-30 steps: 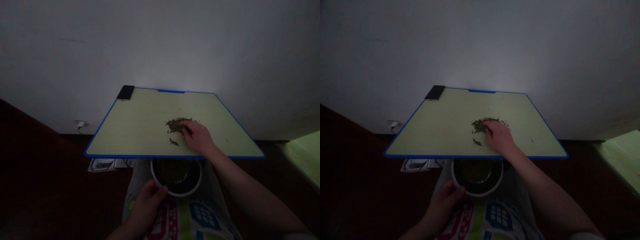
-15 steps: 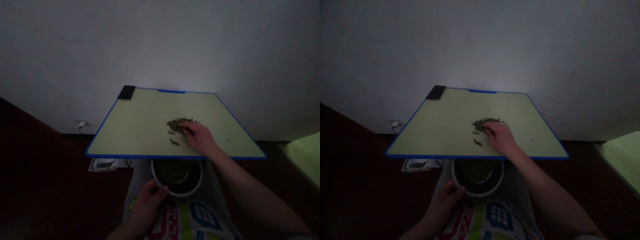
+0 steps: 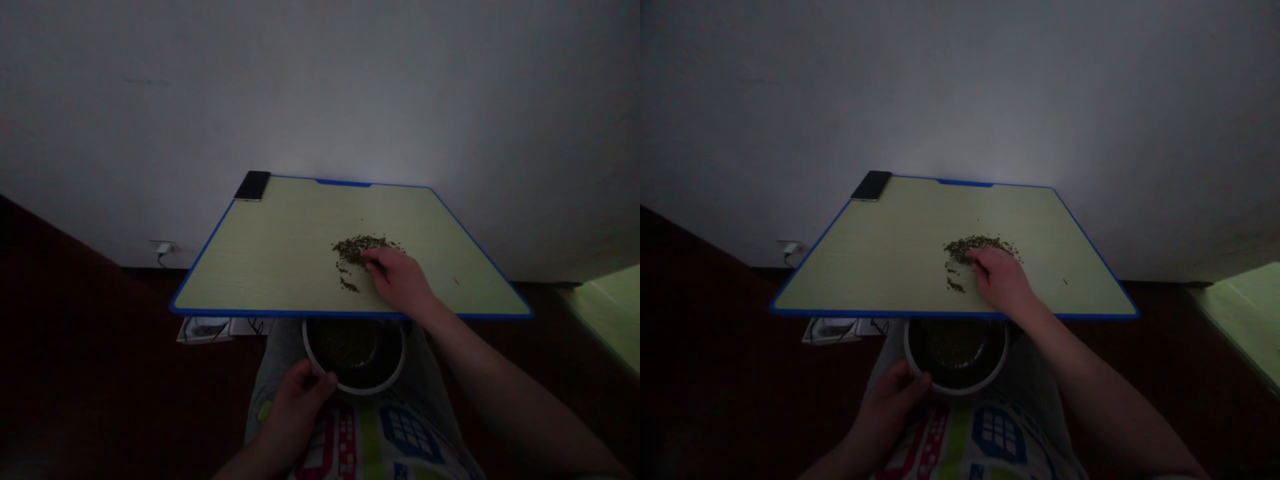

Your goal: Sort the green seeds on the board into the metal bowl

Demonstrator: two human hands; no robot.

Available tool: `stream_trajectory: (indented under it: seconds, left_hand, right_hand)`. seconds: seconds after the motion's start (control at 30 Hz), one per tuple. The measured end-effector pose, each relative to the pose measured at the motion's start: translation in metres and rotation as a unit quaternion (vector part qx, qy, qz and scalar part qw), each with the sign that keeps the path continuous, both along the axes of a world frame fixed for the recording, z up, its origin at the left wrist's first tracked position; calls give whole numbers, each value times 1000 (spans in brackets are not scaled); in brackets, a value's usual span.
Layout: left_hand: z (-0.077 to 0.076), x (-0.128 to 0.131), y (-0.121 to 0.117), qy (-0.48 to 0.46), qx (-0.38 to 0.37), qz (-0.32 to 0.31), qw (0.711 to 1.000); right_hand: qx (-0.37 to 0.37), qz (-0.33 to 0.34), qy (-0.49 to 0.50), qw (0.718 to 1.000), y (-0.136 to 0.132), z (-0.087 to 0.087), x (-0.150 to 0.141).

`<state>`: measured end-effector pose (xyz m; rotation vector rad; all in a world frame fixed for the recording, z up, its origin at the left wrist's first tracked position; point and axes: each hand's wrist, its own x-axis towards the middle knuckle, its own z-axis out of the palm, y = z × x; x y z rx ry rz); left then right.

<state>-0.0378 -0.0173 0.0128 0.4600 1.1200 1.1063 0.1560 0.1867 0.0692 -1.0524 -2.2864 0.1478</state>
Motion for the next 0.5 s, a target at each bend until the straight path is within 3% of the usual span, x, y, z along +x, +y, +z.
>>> stream_trajectory:
  seconds: [0.2, 0.5]
  left_hand:
    - [-9, 0, -1, -15, 2, 2, 1000]
    - [1, 1, 0, -10, 9, 10, 1000]
  right_hand:
    - [2, -19, -5, 1000, 0, -3, -3]
    - [9, -54, 5, 998, -4, -3, -3]
